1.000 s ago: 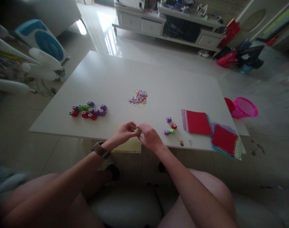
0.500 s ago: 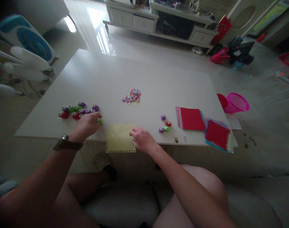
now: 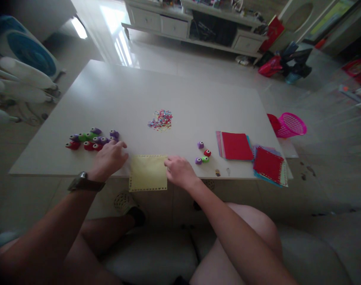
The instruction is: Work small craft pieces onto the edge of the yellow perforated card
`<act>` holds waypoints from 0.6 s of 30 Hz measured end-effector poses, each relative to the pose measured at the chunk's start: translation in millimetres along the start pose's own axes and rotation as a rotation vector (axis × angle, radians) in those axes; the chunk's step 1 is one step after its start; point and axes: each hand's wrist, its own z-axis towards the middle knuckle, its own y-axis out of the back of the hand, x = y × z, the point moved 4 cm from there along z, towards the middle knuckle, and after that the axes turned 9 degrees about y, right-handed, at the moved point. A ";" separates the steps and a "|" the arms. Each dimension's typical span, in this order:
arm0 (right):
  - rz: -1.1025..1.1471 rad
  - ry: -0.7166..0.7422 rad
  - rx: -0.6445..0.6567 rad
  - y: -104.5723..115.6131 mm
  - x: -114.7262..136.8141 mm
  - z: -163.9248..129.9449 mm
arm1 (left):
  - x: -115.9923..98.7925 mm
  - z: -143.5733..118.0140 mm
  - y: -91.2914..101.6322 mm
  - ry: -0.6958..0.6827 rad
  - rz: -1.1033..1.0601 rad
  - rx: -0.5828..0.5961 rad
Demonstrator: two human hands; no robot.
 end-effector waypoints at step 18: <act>-0.012 -0.335 -0.128 13.9 -76.6 -7.2 | -57.0 -27.9 -45.2 -0.333 -0.263 0.141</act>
